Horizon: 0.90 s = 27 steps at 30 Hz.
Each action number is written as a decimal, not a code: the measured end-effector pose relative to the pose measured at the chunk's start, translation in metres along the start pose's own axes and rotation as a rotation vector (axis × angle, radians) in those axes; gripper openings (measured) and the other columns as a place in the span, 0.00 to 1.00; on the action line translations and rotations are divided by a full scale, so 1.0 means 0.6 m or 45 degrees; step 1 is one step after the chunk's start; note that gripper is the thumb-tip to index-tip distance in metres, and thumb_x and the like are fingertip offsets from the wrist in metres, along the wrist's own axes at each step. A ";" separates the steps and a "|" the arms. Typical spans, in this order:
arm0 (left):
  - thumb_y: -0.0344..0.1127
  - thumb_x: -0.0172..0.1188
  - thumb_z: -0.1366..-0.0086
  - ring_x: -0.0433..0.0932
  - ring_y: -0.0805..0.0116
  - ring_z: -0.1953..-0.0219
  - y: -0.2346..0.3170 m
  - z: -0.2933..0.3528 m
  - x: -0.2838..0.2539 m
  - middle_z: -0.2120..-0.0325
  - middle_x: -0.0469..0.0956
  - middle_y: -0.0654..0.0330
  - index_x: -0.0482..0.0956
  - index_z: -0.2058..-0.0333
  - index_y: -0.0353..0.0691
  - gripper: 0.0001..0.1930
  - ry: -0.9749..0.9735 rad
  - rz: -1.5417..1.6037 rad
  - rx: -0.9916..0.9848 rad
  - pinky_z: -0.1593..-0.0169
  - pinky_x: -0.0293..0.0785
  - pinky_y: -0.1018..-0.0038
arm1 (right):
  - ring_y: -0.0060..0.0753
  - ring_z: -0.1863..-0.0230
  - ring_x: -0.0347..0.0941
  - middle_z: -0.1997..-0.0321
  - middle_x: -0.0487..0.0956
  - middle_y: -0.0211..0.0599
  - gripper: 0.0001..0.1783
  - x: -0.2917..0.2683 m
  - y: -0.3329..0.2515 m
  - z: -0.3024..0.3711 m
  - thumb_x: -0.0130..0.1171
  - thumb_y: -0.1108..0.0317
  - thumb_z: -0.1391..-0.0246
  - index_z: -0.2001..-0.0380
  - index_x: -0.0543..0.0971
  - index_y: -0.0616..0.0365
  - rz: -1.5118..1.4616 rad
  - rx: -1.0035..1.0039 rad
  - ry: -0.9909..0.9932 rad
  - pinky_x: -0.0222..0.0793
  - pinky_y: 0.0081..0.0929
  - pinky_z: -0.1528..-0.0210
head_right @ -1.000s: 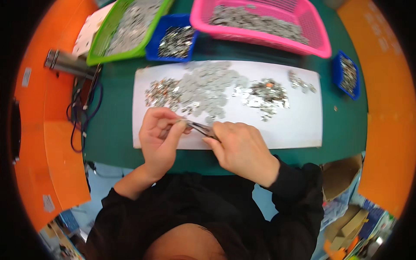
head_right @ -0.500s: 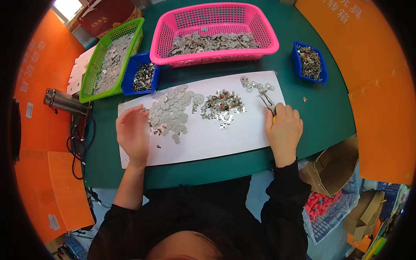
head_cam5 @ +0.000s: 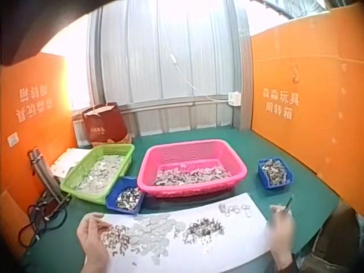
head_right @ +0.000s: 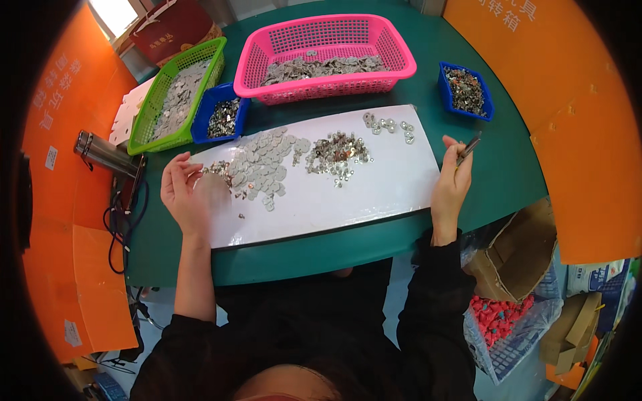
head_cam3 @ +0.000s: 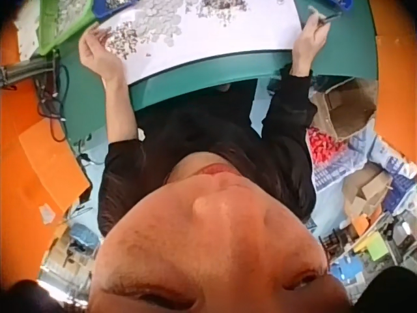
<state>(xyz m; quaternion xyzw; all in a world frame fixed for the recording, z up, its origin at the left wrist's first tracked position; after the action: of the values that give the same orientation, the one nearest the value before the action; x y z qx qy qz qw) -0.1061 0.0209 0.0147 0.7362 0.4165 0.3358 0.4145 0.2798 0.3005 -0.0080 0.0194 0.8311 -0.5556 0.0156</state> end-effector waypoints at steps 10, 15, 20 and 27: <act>0.38 0.47 0.25 0.76 0.78 0.72 -0.005 -0.008 0.005 0.73 0.79 0.61 0.78 0.67 0.31 0.17 -0.039 0.009 0.093 0.67 0.71 0.81 | 0.30 0.52 0.73 0.54 0.77 0.39 0.11 0.019 -0.002 0.005 0.48 0.67 0.33 0.58 0.74 0.64 0.250 -0.128 -0.328 0.65 0.26 0.46; 0.37 0.50 0.26 0.75 0.79 0.73 -0.014 -0.005 0.000 0.73 0.78 0.62 0.79 0.67 0.31 0.15 -0.074 -0.110 0.151 0.67 0.72 0.82 | 0.32 0.57 0.74 0.57 0.77 0.40 0.12 0.030 -0.030 0.016 0.50 0.66 0.34 0.60 0.75 0.65 0.499 -0.166 -0.347 0.67 0.26 0.51; 0.34 0.53 0.28 0.75 0.80 0.73 -0.018 0.002 0.002 0.72 0.78 0.63 0.79 0.66 0.31 0.12 -0.079 -0.091 0.182 0.68 0.73 0.82 | 0.33 0.47 0.72 0.49 0.76 0.42 0.11 0.006 -0.009 0.016 0.45 0.66 0.31 0.55 0.73 0.61 -0.111 -0.233 -0.204 0.65 0.31 0.42; 0.35 0.54 0.29 0.75 0.80 0.74 -0.016 0.004 0.008 0.73 0.78 0.62 0.80 0.68 0.30 0.13 -0.095 -0.086 0.139 0.68 0.74 0.82 | 0.37 0.42 0.70 0.45 0.76 0.49 0.09 0.026 -0.033 0.047 0.45 0.67 0.32 0.57 0.72 0.60 0.005 -0.343 -0.591 0.57 0.33 0.35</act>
<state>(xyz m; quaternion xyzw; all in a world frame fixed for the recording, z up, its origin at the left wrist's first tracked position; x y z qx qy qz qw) -0.1053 0.0273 0.0055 0.7552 0.4430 0.2707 0.4002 0.2634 0.2672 -0.0011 -0.1090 0.8716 -0.4297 0.2094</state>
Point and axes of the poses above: each hand's wrist, its own z-axis away from the middle knuckle, its own x-axis out of the palm, y = z × x, the point moved 7 cm from there along -z, towards the middle knuckle
